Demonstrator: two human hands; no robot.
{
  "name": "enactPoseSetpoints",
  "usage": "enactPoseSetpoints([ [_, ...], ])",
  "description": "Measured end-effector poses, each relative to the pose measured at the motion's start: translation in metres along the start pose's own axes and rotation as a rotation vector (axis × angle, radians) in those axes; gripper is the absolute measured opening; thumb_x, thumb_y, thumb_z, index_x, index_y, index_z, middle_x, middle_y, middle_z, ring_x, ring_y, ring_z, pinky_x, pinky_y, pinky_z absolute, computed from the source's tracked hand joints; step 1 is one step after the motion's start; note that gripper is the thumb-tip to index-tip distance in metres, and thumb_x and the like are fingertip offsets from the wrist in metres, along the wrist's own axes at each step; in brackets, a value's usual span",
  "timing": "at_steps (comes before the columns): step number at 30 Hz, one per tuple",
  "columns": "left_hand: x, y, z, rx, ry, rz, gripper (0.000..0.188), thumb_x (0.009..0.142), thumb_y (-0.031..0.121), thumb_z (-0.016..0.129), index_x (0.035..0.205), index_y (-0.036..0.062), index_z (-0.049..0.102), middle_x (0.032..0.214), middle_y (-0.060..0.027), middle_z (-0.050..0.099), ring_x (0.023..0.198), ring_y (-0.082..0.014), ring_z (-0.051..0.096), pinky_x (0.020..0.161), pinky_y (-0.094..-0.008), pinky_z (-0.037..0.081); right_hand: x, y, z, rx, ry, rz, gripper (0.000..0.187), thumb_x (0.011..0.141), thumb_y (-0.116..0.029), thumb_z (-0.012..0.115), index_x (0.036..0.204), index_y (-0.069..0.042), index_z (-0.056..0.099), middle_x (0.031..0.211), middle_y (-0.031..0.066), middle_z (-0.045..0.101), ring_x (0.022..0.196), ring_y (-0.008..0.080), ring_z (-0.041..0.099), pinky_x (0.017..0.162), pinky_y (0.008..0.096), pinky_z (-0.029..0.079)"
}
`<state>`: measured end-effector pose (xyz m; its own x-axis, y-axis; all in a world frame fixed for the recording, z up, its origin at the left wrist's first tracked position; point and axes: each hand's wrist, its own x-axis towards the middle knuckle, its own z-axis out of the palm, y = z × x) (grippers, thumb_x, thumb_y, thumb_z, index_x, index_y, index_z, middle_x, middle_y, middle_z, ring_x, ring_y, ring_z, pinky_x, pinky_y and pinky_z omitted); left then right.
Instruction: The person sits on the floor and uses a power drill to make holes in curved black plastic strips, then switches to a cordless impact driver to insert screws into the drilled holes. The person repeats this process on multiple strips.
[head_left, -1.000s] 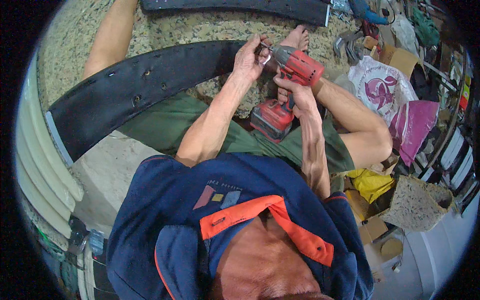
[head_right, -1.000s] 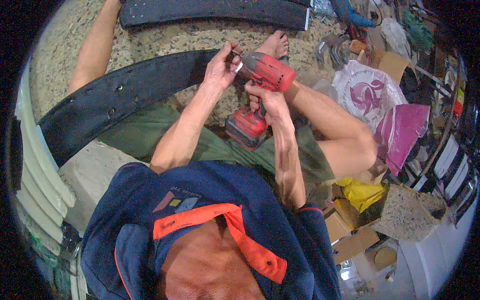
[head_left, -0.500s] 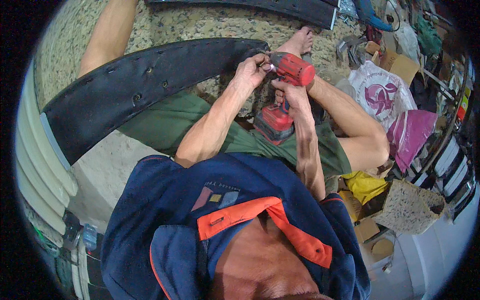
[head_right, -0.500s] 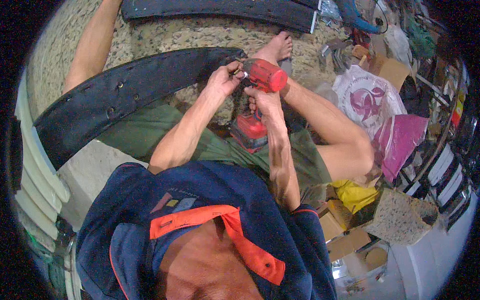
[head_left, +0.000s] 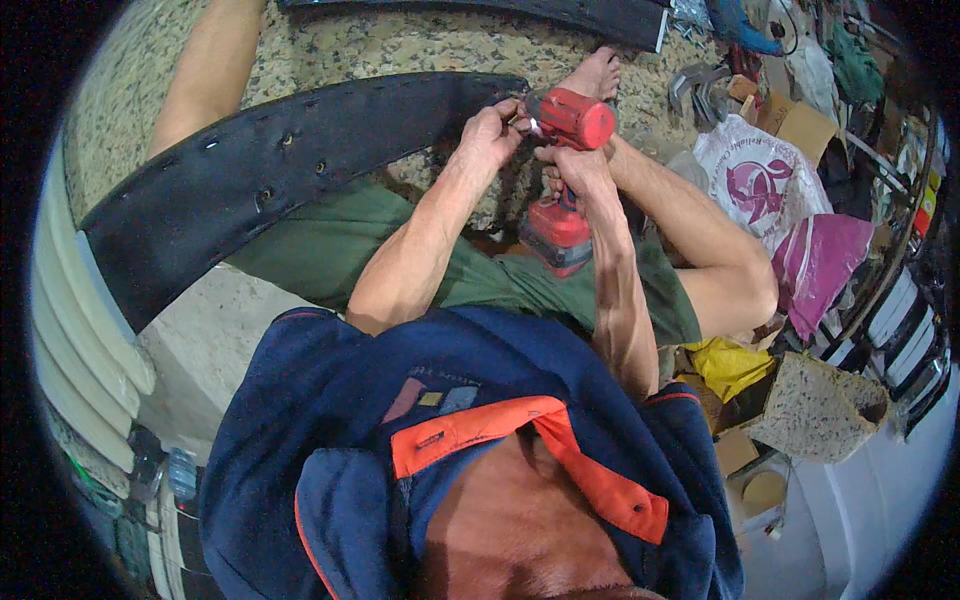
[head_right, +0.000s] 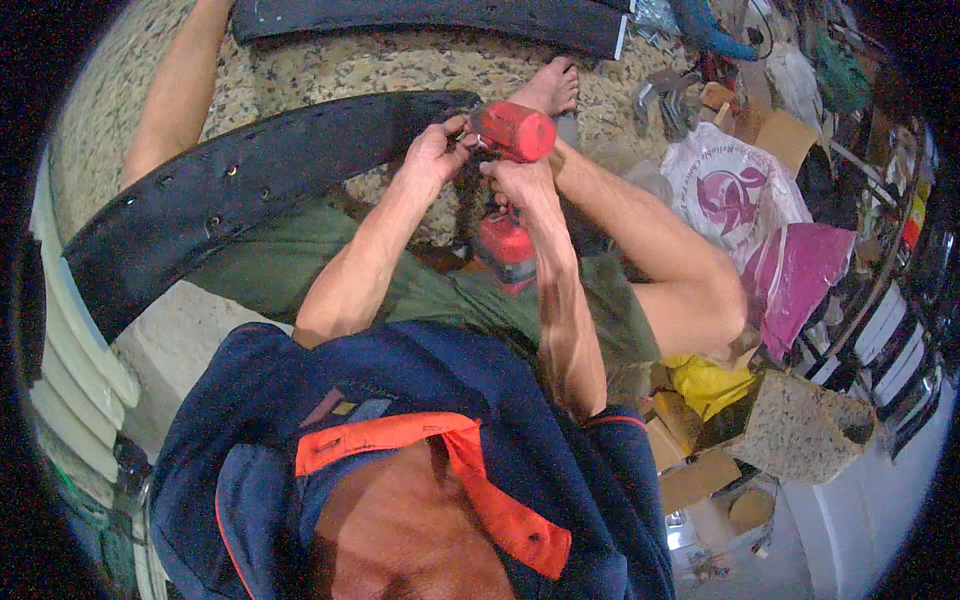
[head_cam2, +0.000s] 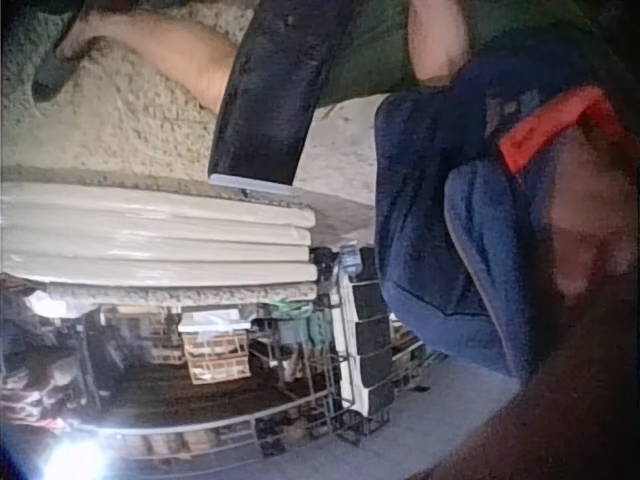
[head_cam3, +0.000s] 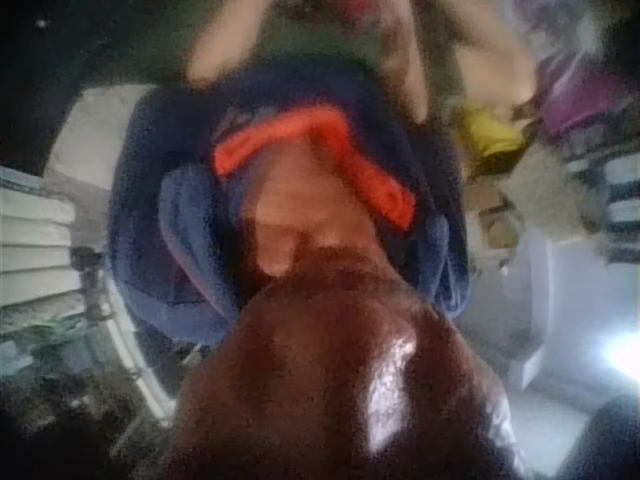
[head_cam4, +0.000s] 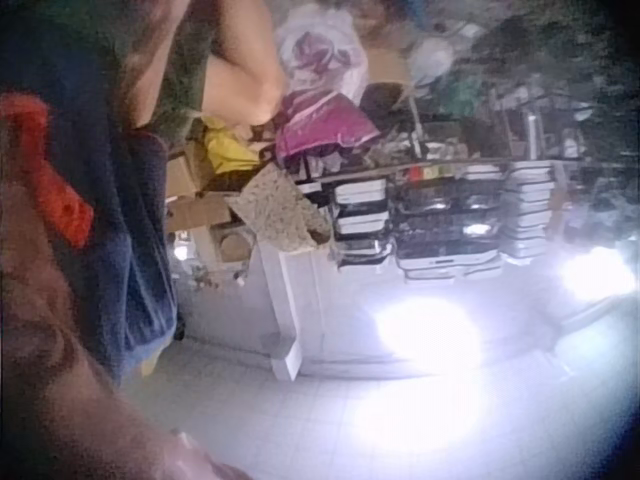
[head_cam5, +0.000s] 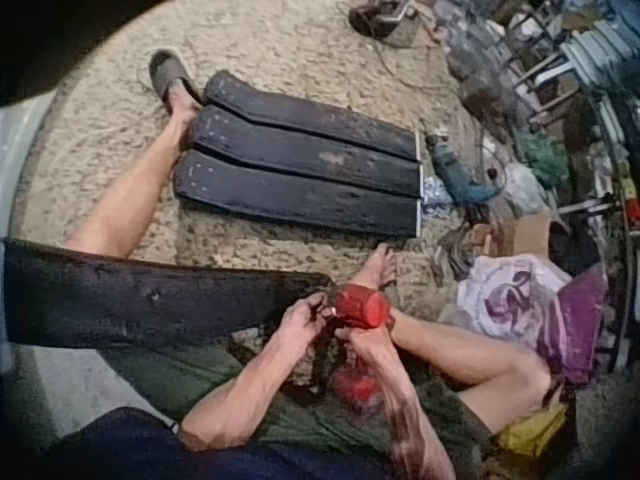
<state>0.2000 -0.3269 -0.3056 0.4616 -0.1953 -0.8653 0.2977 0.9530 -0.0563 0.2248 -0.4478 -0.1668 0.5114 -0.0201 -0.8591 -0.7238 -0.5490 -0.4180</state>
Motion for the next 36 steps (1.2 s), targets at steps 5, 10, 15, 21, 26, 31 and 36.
enactPoseSetpoints([
  [5,-0.019,0.0,0.007,0.082,0.051,0.018,0.014,0.1,0.002,0.049,0.104,-0.0039,0.061,0.085,-0.0105,0.06,0.07,-0.0191,0.057,0.057,-0.0341,0.048,0.013,-0.004,-0.003,0.01,-0.1,0.101,0.025,0.085,-0.003,0.069,0.109,-0.005,0.061,0.061,-0.0007,0.05,0.046,0.0139,0.05,0.041,0.0325,0.039],
  [10,-0.033,0.003,0.007,0.234,0.017,-0.041,0.017,0.102,0.007,0.047,0.11,0.001,0.06,0.083,-0.0078,0.062,0.067,-0.0165,0.056,0.054,-0.0312,0.045,0.024,-0.001,-0.005,-0.181,-0.025,-0.234,0.027,0.083,-0.002,0.07,0.11,-0.005,0.066,0.071,0.0012,0.06,0.051,0.0148,0.055,0.045,0.0331,0.045],
  [15,-0.042,0.001,0.013,0.301,0.087,-0.033,0.02,0.104,0.012,0.044,0.101,0.0063,0.063,0.079,-0.0031,0.06,0.063,-0.0139,0.05,0.052,-0.0297,0.039,0.04,-0.001,-0.004,-0.3,-0.085,-0.181,0.033,0.079,-0.003,0.075,0.111,-0.004,0.069,0.082,0.0029,0.069,0.063,0.0154,0.064,0.054,0.0315,0.051],
  [21,-0.029,0.008,0.021,0.383,0.162,0.022,0.025,0.105,0.023,0.049,0.089,0.0079,0.061,0.068,-0.0008,0.053,0.052,-0.014,0.044,0.046,-0.0326,0.035,0.03,0.001,-0.005,-0.379,0.041,-0.224,0.031,0.079,-0.007,0.079,0.107,-0.002,0.066,0.072,0.0023,0.063,0.058,0.0137,0.06,0.05,0.0339,0.048],
  [26,-0.009,0.01,0.04,0.401,0.318,0.002,0.025,0.104,0.028,0.056,0.087,0.0097,0.061,0.067,-0.0005,0.052,0.051,-0.0138,0.045,0.044,-0.0342,0.036,0.015,0.009,0.005,-0.085,0.03,-0.065,0.029,0.078,-0.007,0.08,0.102,-0.003,0.063,0.07,0.0013,0.062,0.054,0.0114,0.055,0.046,0.0319,0.044],
  [31,-0.016,0.026,0.039,0.279,0.175,-0.111,0.021,0.101,0.025,0.06,0.086,0.01,0.061,0.059,0.0025,0.042,0.046,-0.0099,0.035,0.038,-0.0292,0.025,0.005,0.015,0.012,0.152,0.055,-0.176,0.03,0.079,-0.003,0.077,0.106,-0.007,0.066,0.075,-0.0011,0.064,0.053,0.0109,0.053,0.045,0.0298,0.042],
  [36,-0.036,0.039,0.04,0.44,-0.145,-0.154,0.026,0.101,0.028,0.063,0.081,0.0144,0.052,0.057,0.0075,0.036,0.047,-0.0082,0.027,0.045,-0.0268,0.026,-0.01,0.022,-0.006,0.255,0.046,-0.189,0.024,0.083,-0.001,0.075,0.104,-0.008,0.065,0.071,-0.0012,0.059,0.05,0.0104,0.054,0.042,0.0285,0.041],
])
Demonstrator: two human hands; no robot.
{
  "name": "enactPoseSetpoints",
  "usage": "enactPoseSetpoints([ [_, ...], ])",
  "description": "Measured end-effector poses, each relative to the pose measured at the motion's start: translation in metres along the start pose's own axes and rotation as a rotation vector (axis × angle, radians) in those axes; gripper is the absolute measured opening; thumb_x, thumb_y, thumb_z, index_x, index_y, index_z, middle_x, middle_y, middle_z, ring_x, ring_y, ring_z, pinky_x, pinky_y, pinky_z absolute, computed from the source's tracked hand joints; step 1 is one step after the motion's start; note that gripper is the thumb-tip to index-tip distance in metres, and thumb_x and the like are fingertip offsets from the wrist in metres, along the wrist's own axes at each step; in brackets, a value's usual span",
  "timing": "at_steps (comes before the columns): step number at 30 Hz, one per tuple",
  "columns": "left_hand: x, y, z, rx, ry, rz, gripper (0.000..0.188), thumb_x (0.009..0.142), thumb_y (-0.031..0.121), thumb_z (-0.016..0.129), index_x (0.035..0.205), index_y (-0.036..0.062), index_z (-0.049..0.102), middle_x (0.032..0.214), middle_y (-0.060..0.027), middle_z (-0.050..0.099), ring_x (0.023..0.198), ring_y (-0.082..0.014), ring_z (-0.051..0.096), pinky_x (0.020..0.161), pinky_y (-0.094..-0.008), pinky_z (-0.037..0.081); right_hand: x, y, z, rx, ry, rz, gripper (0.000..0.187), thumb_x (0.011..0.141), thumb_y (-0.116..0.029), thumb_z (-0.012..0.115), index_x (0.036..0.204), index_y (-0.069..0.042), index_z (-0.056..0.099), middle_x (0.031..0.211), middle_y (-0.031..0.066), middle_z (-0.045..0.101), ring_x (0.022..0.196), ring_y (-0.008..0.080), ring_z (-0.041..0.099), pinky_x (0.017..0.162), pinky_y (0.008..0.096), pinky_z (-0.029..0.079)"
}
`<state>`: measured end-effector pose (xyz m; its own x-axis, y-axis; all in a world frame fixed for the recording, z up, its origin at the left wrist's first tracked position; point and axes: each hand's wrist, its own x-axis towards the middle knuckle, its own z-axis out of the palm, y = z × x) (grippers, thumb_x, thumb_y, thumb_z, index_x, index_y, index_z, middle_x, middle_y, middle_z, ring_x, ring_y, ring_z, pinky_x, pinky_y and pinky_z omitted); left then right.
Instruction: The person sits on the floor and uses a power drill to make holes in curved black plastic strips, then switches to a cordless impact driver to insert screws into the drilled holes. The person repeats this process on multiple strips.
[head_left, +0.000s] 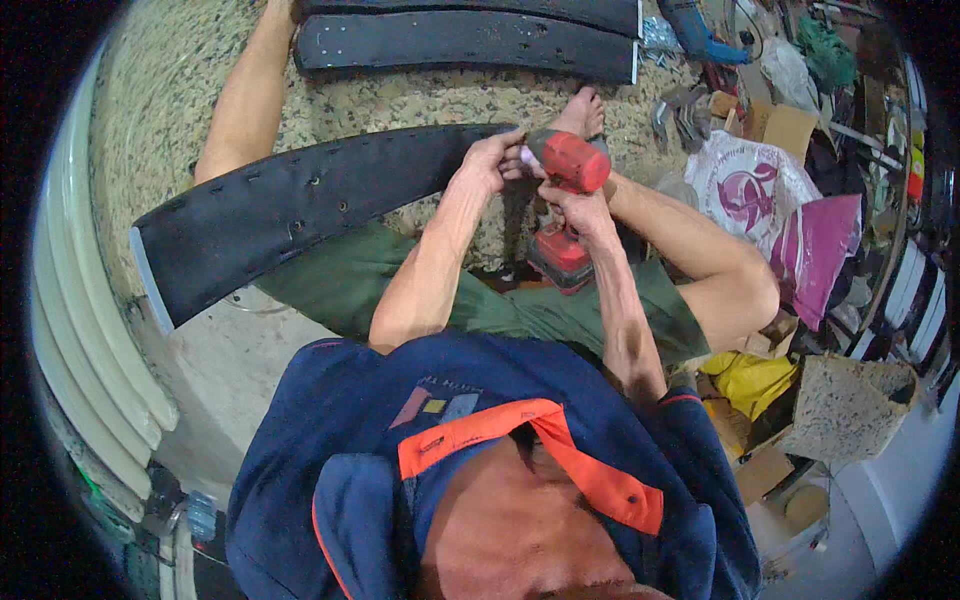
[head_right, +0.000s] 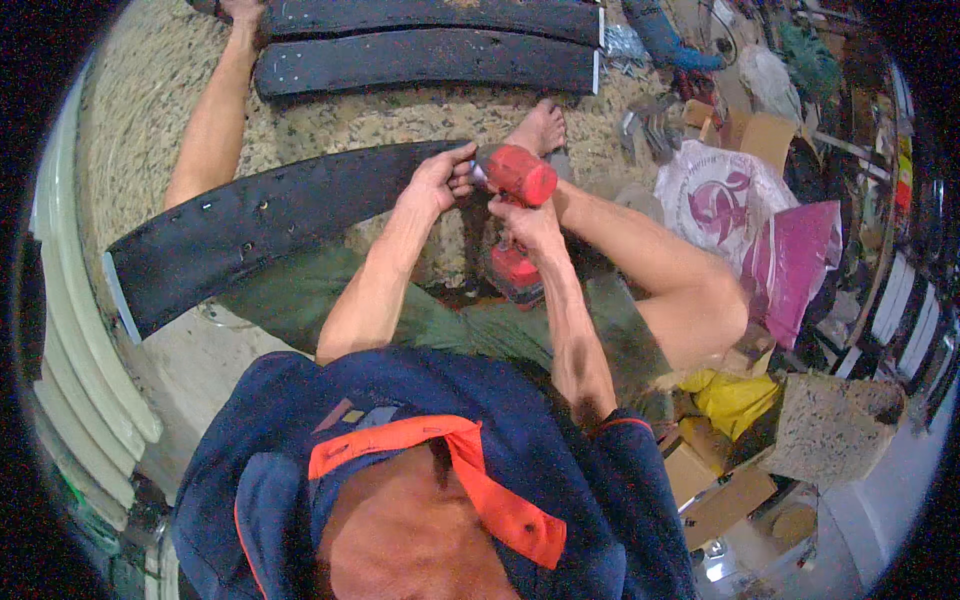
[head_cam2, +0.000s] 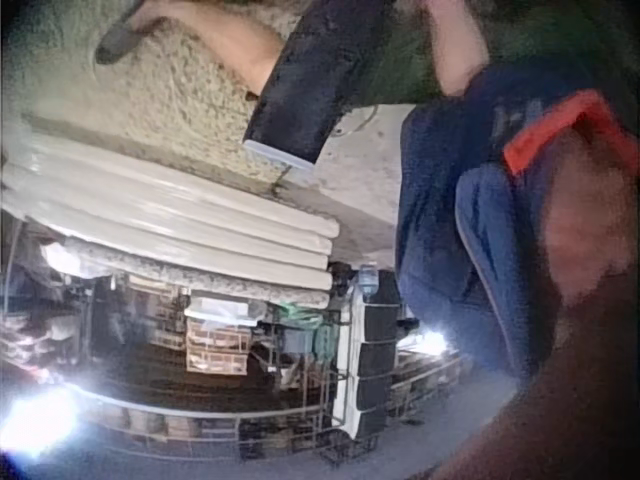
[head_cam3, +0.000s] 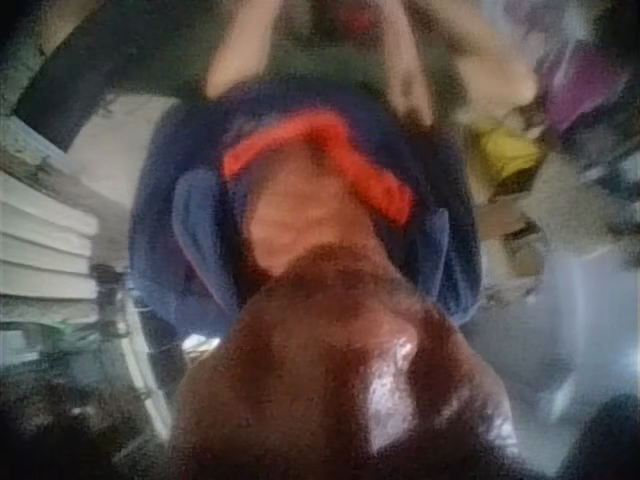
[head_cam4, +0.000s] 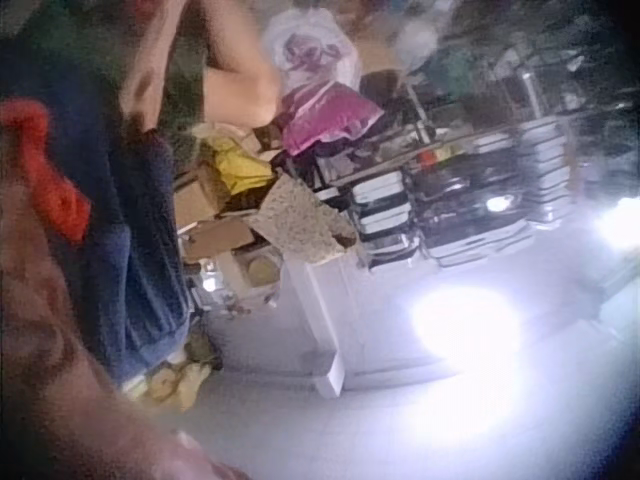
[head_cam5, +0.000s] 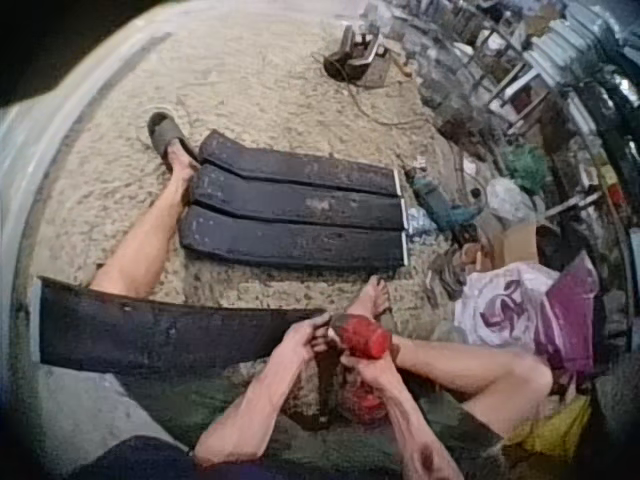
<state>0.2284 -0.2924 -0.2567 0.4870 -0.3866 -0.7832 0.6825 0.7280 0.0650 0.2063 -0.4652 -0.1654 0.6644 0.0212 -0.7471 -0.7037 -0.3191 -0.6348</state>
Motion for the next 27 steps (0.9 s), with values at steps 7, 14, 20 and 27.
enactPoseSetpoints([
  [7,-0.042,0.003,0.016,0.059,-0.045,0.238,0.029,0.101,0.011,0.044,0.115,-0.0055,0.062,0.096,-0.0128,0.065,0.078,-0.0192,0.056,0.066,-0.034,0.048,-0.031,0.013,-0.008,0.234,-0.128,0.037,0.023,0.085,-0.004,0.078,0.103,-0.008,0.066,0.078,-0.0005,0.064,0.053,0.0073,0.052,0.045,0.0251,0.04],
  [14,-0.071,0.008,0.002,0.08,-0.186,0.395,0.03,0.105,0.009,0.047,0.126,-0.0101,0.057,0.103,-0.0159,0.065,0.085,-0.0198,0.059,0.072,-0.0329,0.052,-0.05,0.016,-0.006,0.27,-0.126,0.013,0.022,0.087,-0.005,0.078,0.105,-0.006,0.066,0.079,-0.0016,0.063,0.055,0.0062,0.051,0.049,0.0239,0.041],
  [20,-0.076,0.001,-0.003,0.054,-0.209,0.417,0.028,0.105,0.013,0.052,0.123,-0.0066,0.06,0.103,-0.0132,0.066,0.086,-0.0195,0.062,0.07,-0.0308,0.052,-0.048,0.021,-0.013,0.307,-0.189,-0.02,0.021,0.088,-0.005,0.077,0.106,-0.007,0.066,0.077,-0.0027,0.061,0.056,0.0053,0.05,0.048,0.0237,0.04],
  [27,-0.076,0.007,-0.001,0.171,-0.127,0.347,0.026,0.105,0.021,0.054,0.111,-0.0018,0.067,0.094,-0.0089,0.066,0.082,-0.0179,0.061,0.068,-0.0299,0.05,-0.035,0.018,-0.022,-0.107,-0.152,-0.151,0.028,0.086,-0.011,0.079,0.111,-0.008,0.068,0.09,-0.0005,0.069,0.075,0.0105,0.063,0.064,0.03,0.052],
])
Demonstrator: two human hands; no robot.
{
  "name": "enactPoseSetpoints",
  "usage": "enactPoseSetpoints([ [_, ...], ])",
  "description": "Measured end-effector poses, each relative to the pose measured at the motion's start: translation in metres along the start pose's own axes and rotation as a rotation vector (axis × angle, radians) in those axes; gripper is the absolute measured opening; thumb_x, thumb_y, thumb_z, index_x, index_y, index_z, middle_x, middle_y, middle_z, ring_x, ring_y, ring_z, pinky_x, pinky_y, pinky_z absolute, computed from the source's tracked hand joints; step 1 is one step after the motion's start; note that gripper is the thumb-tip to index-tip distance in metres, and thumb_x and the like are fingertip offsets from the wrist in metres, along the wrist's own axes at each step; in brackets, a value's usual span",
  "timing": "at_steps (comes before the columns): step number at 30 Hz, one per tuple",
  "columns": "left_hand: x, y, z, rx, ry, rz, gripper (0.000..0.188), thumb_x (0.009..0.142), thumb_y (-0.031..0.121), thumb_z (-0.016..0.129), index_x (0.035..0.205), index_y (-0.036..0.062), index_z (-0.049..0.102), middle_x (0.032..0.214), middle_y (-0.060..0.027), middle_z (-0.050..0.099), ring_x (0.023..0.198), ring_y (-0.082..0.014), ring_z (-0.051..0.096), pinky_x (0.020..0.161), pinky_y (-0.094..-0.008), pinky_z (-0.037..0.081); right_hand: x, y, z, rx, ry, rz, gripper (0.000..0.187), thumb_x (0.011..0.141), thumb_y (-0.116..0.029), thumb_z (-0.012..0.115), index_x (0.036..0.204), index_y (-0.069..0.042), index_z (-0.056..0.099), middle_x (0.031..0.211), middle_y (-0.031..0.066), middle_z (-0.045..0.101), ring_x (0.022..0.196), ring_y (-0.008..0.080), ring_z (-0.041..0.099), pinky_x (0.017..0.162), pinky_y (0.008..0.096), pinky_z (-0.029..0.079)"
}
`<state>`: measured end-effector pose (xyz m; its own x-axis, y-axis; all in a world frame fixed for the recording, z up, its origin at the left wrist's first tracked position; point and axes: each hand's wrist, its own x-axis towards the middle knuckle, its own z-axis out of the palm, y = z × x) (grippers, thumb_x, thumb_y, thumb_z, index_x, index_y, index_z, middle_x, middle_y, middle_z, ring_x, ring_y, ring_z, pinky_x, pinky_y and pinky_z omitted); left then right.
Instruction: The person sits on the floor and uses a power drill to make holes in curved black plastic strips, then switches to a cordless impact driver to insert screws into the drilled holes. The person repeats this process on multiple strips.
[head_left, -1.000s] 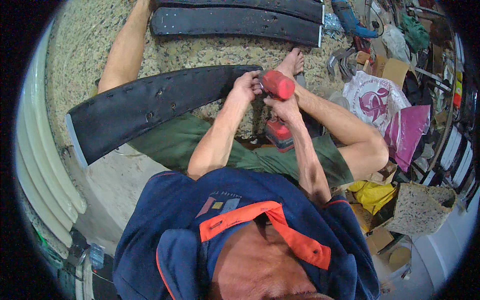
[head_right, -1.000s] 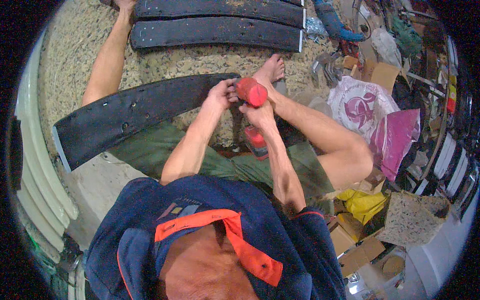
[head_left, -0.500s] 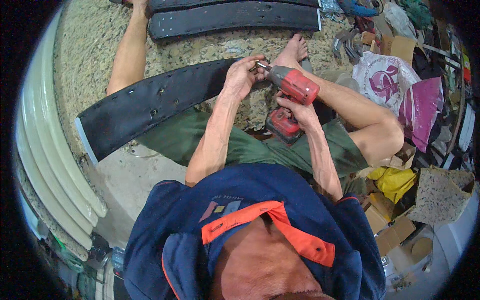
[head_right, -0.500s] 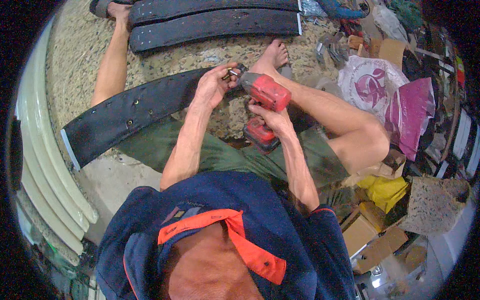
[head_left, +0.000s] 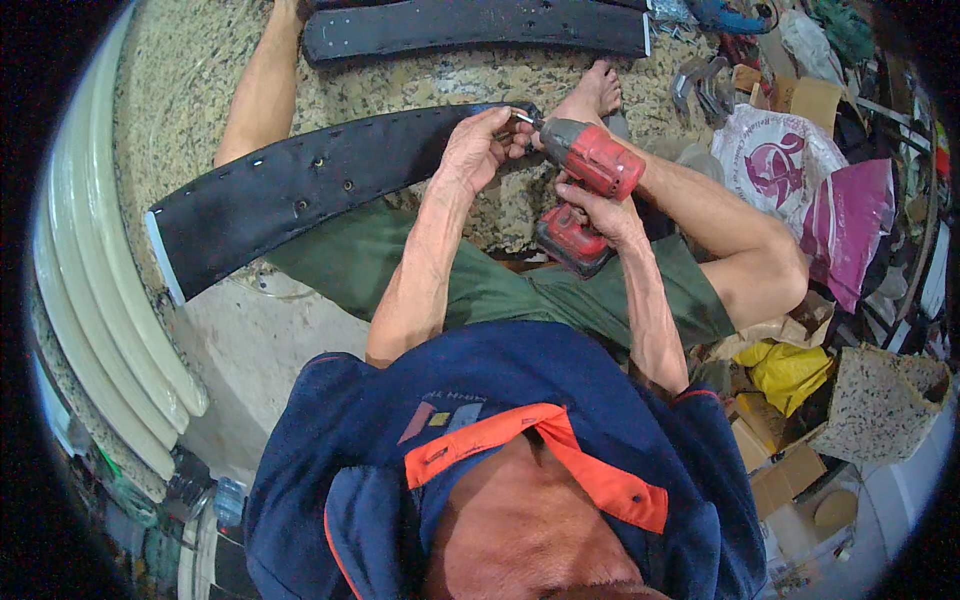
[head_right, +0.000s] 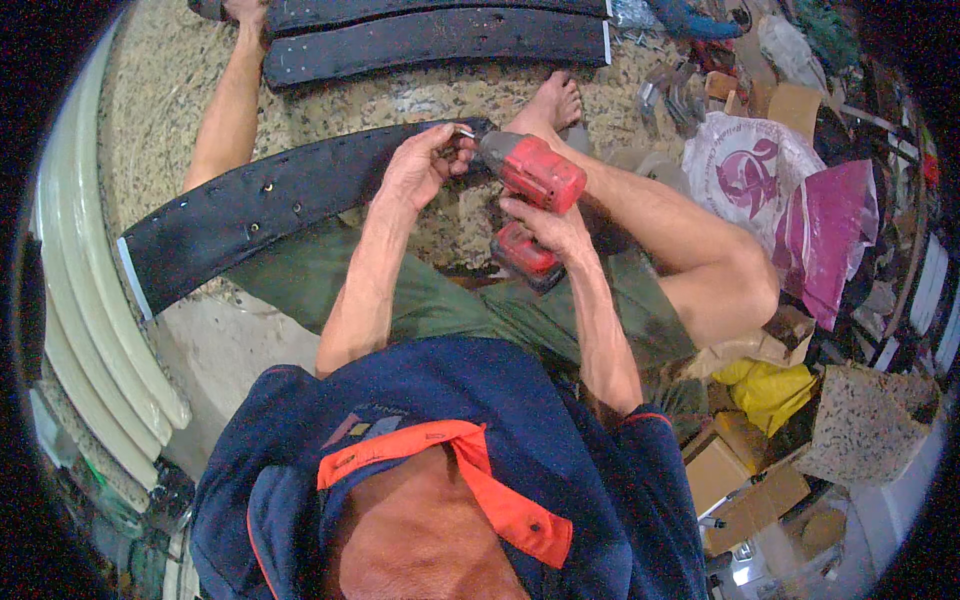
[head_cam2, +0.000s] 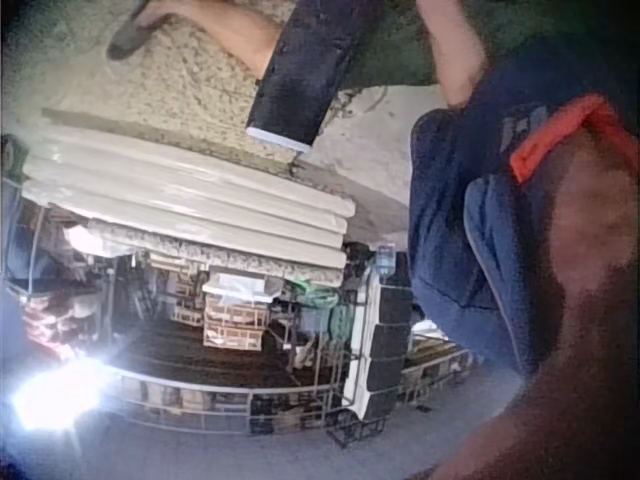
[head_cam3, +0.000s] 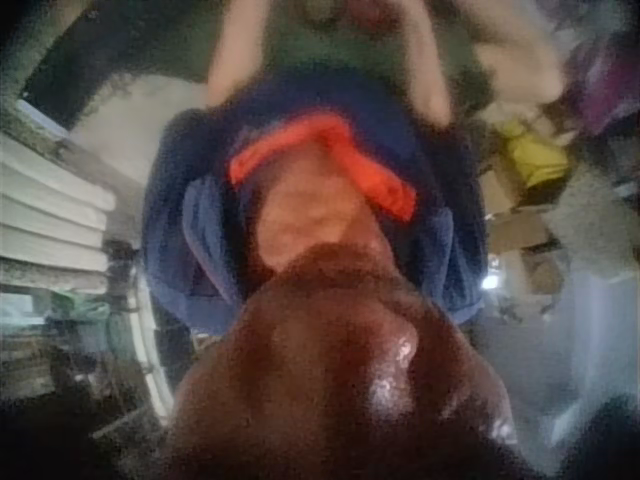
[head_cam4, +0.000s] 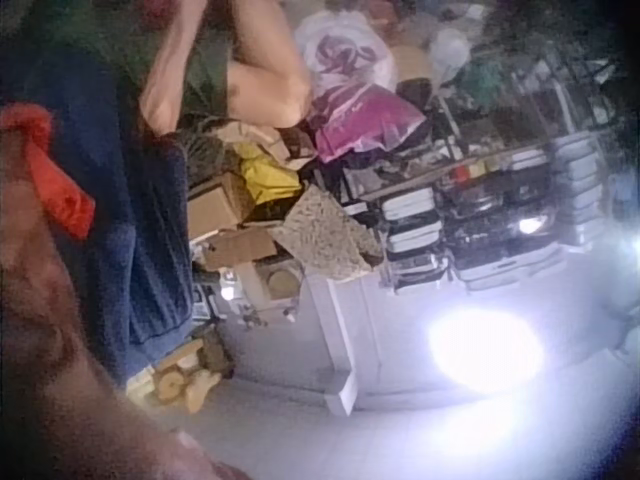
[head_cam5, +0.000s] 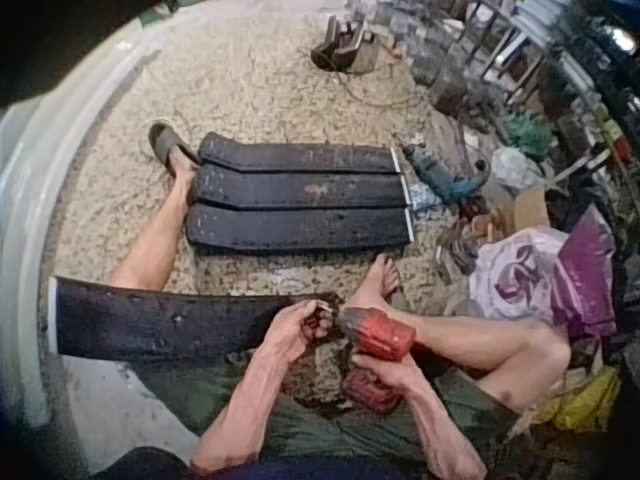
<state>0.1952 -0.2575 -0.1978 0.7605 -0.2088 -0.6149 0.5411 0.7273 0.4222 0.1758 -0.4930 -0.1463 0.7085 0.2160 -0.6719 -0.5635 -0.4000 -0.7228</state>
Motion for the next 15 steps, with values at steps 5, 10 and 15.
enactPoseSetpoints([
  [5,0.001,-0.002,-0.001,-0.081,0.017,-0.057,0.026,0.103,0.027,0.058,0.103,0.0027,0.066,0.091,-0.0077,0.066,0.075,-0.0159,0.058,0.064,-0.0304,0.047,0.013,-0.007,-0.015,-0.284,-0.078,-0.219,0.03,0.085,-0.013,0.078,0.113,-0.008,0.068,0.097,0.001,0.071,0.087,0.0145,0.066,0.077,0.034,0.055],
  [10,0.009,-0.02,-0.008,0.03,0.079,0.006,0.024,0.104,0.03,0.057,0.1,0.0074,0.065,0.091,-0.0057,0.066,0.078,-0.0163,0.061,0.065,-0.0307,0.049,0.021,-0.015,-0.019,-0.337,-0.137,0.11,0.041,0.083,-0.019,0.08,0.12,-0.007,0.066,0.108,0.0052,0.07,0.103,0.0173,0.065,0.092,0.0364,0.052],
  [15,0.026,-0.05,-0.02,-0.376,0.243,-0.174,0.028,0.107,0.028,0.051,0.11,0.0028,0.063,0.104,-0.0098,0.066,0.091,-0.0231,0.065,0.073,-0.0357,0.056,0.021,-0.017,0.0,-0.559,-0.019,-0.125,0.058,0.081,-0.017,0.08,0.133,-0.006,0.059,0.124,0.013,0.067,0.118,0.0262,0.062,0.103,0.0391,0.048],
])
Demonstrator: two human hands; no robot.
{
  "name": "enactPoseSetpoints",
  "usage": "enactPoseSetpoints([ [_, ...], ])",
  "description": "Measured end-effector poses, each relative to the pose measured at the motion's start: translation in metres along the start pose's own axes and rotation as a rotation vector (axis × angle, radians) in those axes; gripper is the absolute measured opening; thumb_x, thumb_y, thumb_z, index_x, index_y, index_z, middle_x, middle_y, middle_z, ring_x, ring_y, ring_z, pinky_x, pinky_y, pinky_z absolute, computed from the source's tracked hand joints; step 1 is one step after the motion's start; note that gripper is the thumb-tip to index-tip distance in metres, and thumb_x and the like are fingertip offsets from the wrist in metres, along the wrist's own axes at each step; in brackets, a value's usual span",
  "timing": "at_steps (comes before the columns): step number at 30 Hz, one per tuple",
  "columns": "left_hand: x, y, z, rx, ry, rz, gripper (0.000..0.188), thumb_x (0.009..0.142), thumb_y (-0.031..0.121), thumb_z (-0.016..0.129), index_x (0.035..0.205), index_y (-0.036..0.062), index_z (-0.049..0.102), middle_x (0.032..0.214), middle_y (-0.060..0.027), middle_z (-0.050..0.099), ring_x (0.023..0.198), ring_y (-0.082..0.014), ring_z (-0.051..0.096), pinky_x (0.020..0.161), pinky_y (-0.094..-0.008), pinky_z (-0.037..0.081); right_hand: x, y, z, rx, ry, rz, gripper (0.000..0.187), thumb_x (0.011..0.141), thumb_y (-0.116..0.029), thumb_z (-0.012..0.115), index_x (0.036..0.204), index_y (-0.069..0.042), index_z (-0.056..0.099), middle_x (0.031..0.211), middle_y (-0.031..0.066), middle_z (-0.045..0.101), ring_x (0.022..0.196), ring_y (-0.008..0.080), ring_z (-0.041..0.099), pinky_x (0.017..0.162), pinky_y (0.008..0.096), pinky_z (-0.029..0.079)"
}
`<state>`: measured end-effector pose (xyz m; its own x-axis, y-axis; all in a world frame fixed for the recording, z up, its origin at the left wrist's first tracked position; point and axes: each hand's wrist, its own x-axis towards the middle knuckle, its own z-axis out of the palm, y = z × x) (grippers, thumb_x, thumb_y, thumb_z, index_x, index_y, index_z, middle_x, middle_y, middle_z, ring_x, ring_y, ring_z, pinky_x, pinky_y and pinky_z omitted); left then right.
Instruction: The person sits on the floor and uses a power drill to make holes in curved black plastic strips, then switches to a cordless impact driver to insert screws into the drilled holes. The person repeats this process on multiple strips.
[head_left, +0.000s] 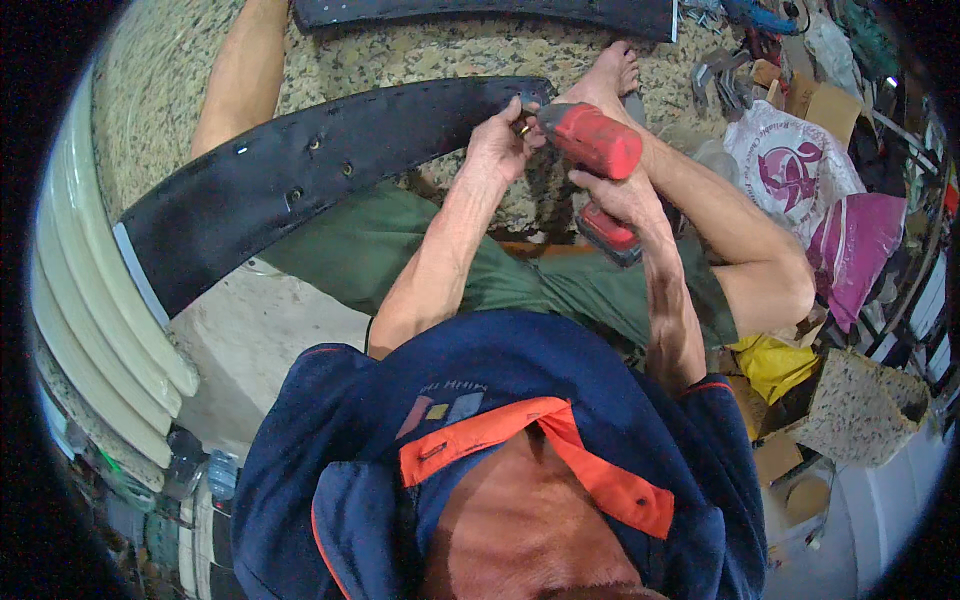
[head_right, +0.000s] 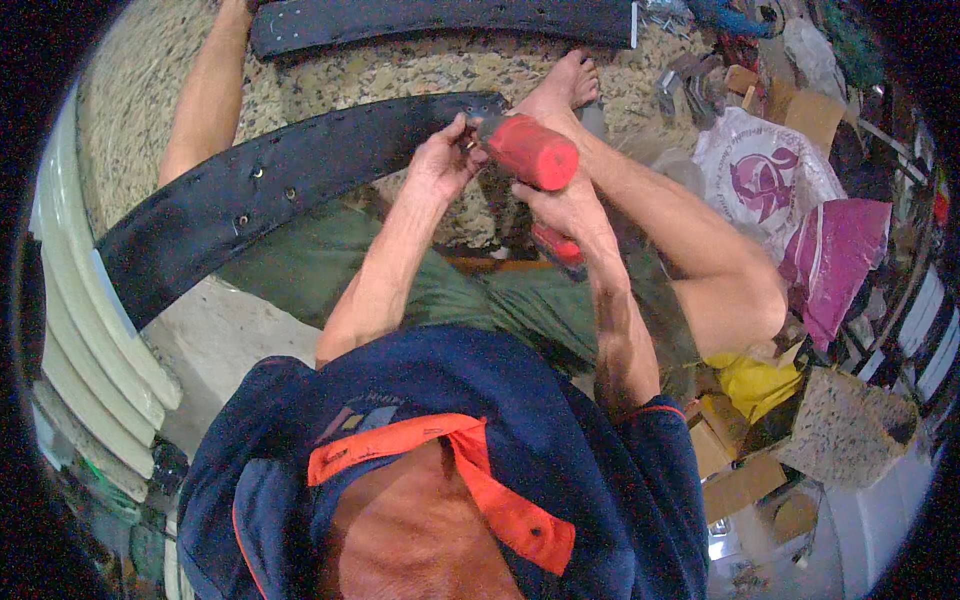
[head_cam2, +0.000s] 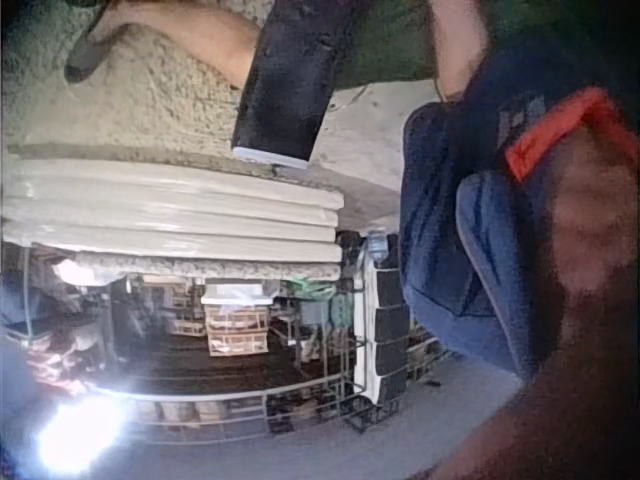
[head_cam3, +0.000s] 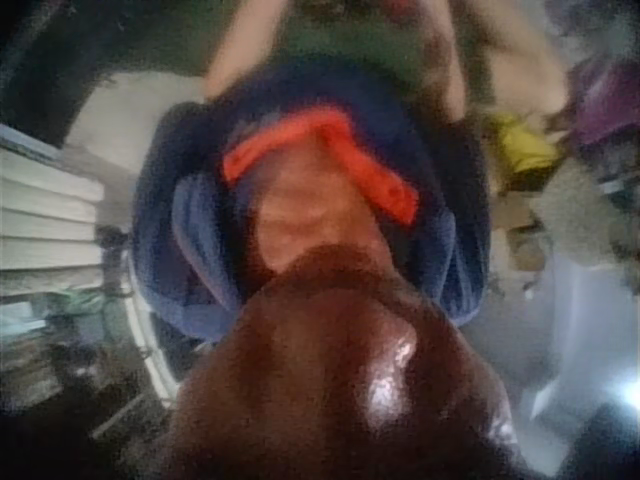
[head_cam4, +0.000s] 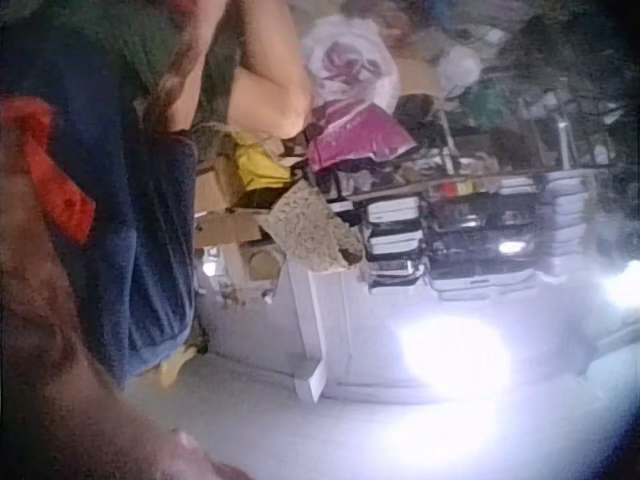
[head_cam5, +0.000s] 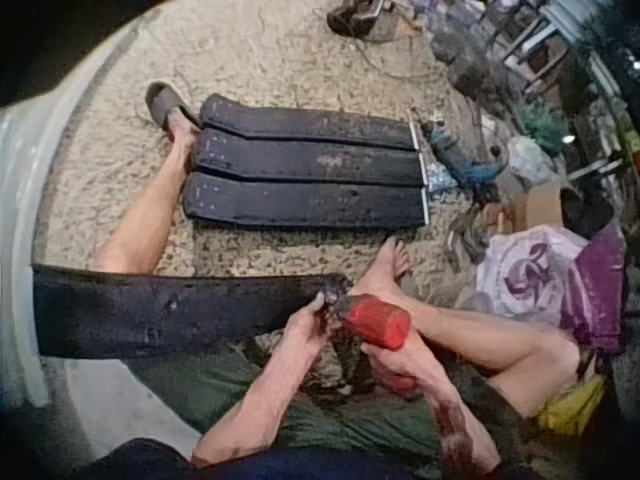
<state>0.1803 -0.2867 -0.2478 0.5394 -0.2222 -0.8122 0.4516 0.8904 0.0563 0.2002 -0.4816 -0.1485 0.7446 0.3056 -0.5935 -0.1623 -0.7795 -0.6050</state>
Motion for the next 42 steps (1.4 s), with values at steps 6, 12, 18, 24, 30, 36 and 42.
enactPoseSetpoints([
  [6,0.019,-0.024,-0.024,-0.219,0.153,-0.15,0.029,0.103,0.008,0.041,0.12,-0.0082,0.058,0.118,-0.0184,0.061,0.104,-0.0314,0.063,0.09,-0.0429,0.057,0.004,-0.003,0.016,0.052,-0.021,0.209,0.061,0.078,-0.014,0.078,0.135,-0.005,0.058,0.125,0.0166,0.067,0.12,0.0283,0.062,0.106,0.0388,0.047],
  [12,0.017,-0.028,-0.019,-0.267,0.108,-0.127,0.026,0.098,-0.001,0.04,0.113,-0.0101,0.059,0.1,-0.0157,0.059,0.086,-0.0261,0.058,0.079,-0.0392,0.053,0.002,-0.002,0.004,0.067,-0.127,0.235,0.055,0.079,-0.012,0.077,0.131,-0.005,0.06,0.116,0.0146,0.069,0.108,0.0258,0.066,0.099,0.0381,0.05],
  [18,0.015,-0.019,-0.008,-0.288,0.154,-0.09,0.021,0.095,-0.005,0.042,0.107,-0.0114,0.058,0.09,-0.0141,0.057,0.079,-0.0233,0.055,0.074,-0.0393,0.051,0.008,-0.009,0.007,0.078,-0.026,0.223,0.051,0.081,-0.015,0.075,0.129,-0.004,0.061,0.111,0.0131,0.07,0.101,0.0237,0.067,0.093,0.0389,0.053],
  [24,0.018,-0.021,-0.012,-0.255,0.2,-0.097,0.021,0.095,-0.005,0.041,0.108,-0.0109,0.057,0.093,-0.0152,0.056,0.08,-0.0238,0.056,0.074,-0.0412,0.052,0.017,-0.017,0.0,0.006,-0.146,0.278,0.049,0.08,-0.012,0.071,0.127,-0.005,0.061,0.11,0.0138,0.07,0.1,0.0252,0.067,0.091,0.039,0.053],
  [30,0.02,-0.022,-0.016,-0.105,0.253,-0.105,0.026,0.1,0.003,0.038,0.111,-0.0086,0.058,0.108,-0.0167,0.059,0.092,-0.0275,0.062,0.082,-0.0388,0.06,0.023,-0.018,0.0,-0.034,-0.144,0.175,0.049,0.077,-0.011,0.07,0.126,-0.007,0.062,0.107,0.0156,0.071,0.101,0.028,0.068,0.091,0.0402,0.053],
  [36,0.015,-0.022,-0.021,-0.041,0.235,-0.153,0.028,0.1,0.003,0.033,0.113,-0.0078,0.057,0.097,-0.0141,0.057,0.074,-0.0238,0.062,0.06,-0.0407,0.058,0.027,-0.003,0.007,-0.076,-0.111,0.118,0.052,0.075,-0.009,0.07,0.126,-0.005,0.061,0.111,0.0161,0.07,0.107,0.0298,0.067,0.095,0.0402,0.053],
  [42,0.009,-0.022,-0.026,0.039,0.222,-0.154,0.021,0.099,0.004,0.04,0.105,-0.0032,0.059,0.084,-0.0124,0.061,0.072,-0.023,0.061,0.062,-0.0374,0.053,0.035,0.013,0.028,-0.19,-0.046,-0.085,0.055,0.076,-0.006,0.071,0.129,-0.005,0.06,0.119,0.0147,0.069,0.113,0.0292,0.064,0.1,0.0391,0.051],
])
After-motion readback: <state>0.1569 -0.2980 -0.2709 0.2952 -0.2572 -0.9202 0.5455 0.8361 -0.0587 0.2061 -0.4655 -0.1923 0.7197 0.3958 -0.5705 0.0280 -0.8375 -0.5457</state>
